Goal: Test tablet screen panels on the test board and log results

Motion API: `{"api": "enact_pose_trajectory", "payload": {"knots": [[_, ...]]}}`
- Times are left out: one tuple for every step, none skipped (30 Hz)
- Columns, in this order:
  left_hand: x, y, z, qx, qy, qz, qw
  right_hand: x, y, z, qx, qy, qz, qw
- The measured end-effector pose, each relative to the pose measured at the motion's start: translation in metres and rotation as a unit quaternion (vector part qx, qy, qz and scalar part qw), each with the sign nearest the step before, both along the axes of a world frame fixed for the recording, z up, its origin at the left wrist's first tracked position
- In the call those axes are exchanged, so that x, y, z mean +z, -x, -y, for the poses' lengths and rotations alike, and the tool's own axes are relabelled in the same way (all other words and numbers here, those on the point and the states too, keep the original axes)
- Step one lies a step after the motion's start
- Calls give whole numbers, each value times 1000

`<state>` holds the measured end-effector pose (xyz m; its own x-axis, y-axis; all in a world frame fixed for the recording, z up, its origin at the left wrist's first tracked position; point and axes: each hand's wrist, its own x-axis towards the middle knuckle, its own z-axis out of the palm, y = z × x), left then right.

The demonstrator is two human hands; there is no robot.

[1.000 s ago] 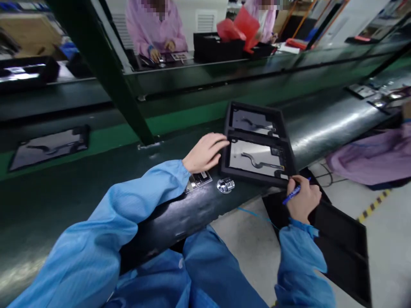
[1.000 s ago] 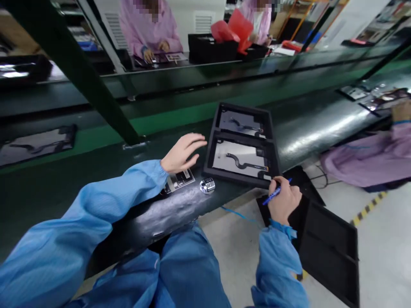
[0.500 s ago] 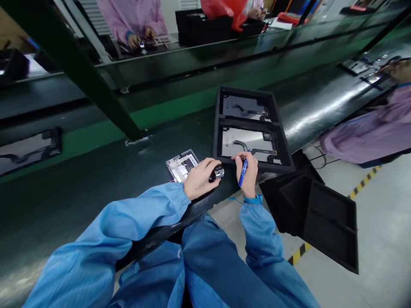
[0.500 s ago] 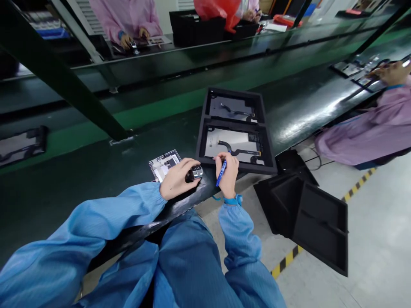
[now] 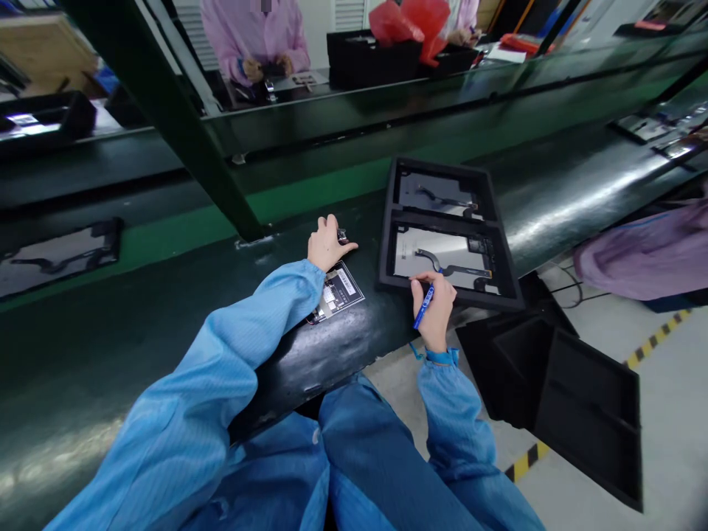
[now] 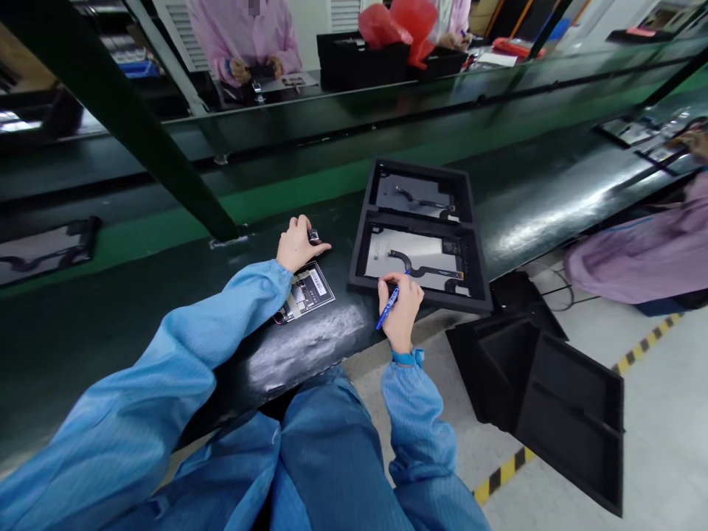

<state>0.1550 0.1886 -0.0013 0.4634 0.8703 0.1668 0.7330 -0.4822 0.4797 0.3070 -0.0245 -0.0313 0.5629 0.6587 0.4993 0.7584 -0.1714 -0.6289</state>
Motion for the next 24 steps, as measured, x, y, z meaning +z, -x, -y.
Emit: {"api": "enact_pose_trajectory", "payload": {"knots": [[0, 3, -1, -10, 20, -4, 1000, -1, 0, -1, -2, -7, -7, 1000], [2, 8, -4, -26, 39, -12, 999, -2, 1, -3, -6, -14, -14, 1000], [4, 14, -7, -47, 56, -23, 997, -3, 1, -4, -10, -22, -19, 1000], [7, 20, -12, -74, 68, -33, 994, -3, 0, -5, -16, -29, -23, 999], [11, 26, -18, -108, 75, -40, 991, -4, -1, -4, -22, -34, -25, 999], [14, 32, -24, -149, 75, -42, 985, -5, -2, -3, -27, -37, -27, 999], [16, 36, -31, -196, 68, -38, 978, -5, -5, 0, -30, -37, -30, 998], [18, 39, -36, -240, 54, -32, 969, -6, -8, 5, -30, -35, -35, 998], [18, 41, -39, -278, 39, -27, 960, -6, -11, 11, -28, -31, -41, 998], [19, 41, -41, -302, 23, -25, 953, -7, -15, 19, -26, -27, -48, 998], [19, 41, -41, -310, 9, -27, 950, -6, -19, 27, -23, -24, -56, 998], [19, 41, -39, -300, -3, -32, 953, -6, -23, 36, -21, -22, -63, 998], [19, 40, -35, -278, -12, -38, 960, -5, -27, 44, -18, -22, -70, 997], [19, 39, -30, -249, -18, -47, 967, -4, -31, 53, -14, -20, -76, 997], [19, 38, -24, -218, -22, -58, 974, -3, -35, 60, -7, -18, -83, 996], [20, 38, -18, -185, -27, -70, 980, -1, -39, 66, 3, -15, -90, 996], [20, 38, -13, -156, -30, -84, 984, 1, -42, 71, 12, -12, -98, 995], [21, 39, -8, -133, -31, -98, 986, 2, -46, 75, 21, -11, -105, 994], [23, 41, -4, -116, -30, -111, 987, 4, -50, 78, 30, -14, -109, 993], [24, 43, -2, -105, -28, -121, 987, 5, -53, 80, 36, -20, -112, 993], [27, 45, 0, -98, -26, -129, 986, 6, -56, 81, 41, -28, -113, 992], [30, 48, 2, -93, -24, -134, 986, 6, -58, 82, 41, -34, -111, 992], [33, 49, 4, -89, -28, -132, 987, 6, -61, 82, 30, -33, -101, 994], [38, 49, 6, -83, -39, -123, 988, 6, -62, 81, 15, -33, -93, 995]]}}
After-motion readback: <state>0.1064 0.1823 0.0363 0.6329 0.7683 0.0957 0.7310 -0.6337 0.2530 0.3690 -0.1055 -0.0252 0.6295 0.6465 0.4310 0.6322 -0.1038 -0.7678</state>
